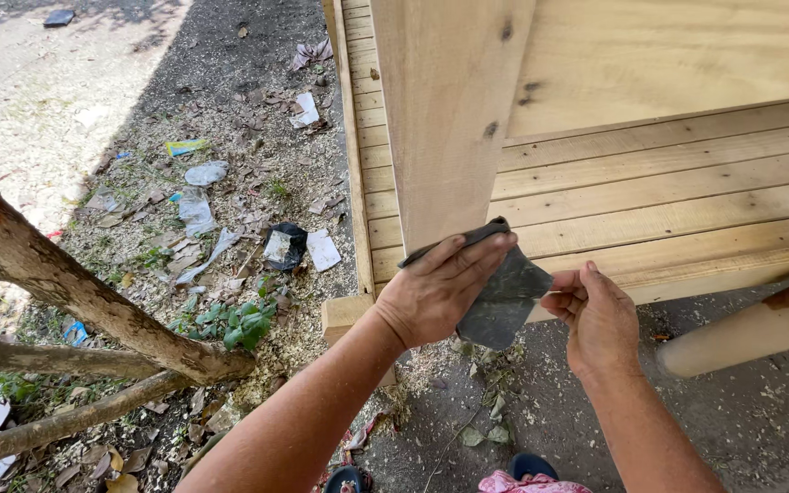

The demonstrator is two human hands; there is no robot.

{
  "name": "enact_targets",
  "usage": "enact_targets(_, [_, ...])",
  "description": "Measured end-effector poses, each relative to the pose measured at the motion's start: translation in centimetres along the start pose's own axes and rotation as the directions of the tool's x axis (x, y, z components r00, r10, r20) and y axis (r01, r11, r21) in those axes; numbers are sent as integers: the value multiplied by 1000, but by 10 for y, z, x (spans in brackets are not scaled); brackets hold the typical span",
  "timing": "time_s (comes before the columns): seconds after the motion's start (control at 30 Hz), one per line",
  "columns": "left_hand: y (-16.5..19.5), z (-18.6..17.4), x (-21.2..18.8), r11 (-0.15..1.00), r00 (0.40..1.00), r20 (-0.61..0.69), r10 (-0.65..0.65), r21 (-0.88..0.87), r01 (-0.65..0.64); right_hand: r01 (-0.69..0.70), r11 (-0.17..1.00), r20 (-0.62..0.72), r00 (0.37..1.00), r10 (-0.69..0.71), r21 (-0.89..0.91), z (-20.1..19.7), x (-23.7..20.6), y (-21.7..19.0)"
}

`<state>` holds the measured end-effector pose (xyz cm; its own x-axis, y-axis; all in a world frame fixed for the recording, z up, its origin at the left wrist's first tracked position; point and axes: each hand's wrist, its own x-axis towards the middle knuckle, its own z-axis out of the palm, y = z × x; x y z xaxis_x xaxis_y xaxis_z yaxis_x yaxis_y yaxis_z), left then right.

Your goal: The person sands the wooden frame of a slatted furniture piece, rubbing a piece of sandpaper by hand along the legs, rails and edges. They steady the frame with one hand while working the sandpaper over different surfaces, moving around the corner to reach the lower rails and legs.

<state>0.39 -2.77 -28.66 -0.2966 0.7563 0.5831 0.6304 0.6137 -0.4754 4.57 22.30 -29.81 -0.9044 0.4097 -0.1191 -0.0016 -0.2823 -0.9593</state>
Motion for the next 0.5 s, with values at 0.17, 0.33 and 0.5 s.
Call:
enact_targets(0.17, [37,-13,9,937,791,557,253,64,-344,-5,1000,-15,1000,5,-24,-13,-4,-9])
enact_targets(0.33, [53,-45,66,981,556,810,187,-129,-143,41,999,-2,999,-41,6,-25,-2,-19])
enact_targets(0.5, [23,-67,125,999,597,802,20,-41,22,49,998,37,998,-51,45,-19,-2,-15])
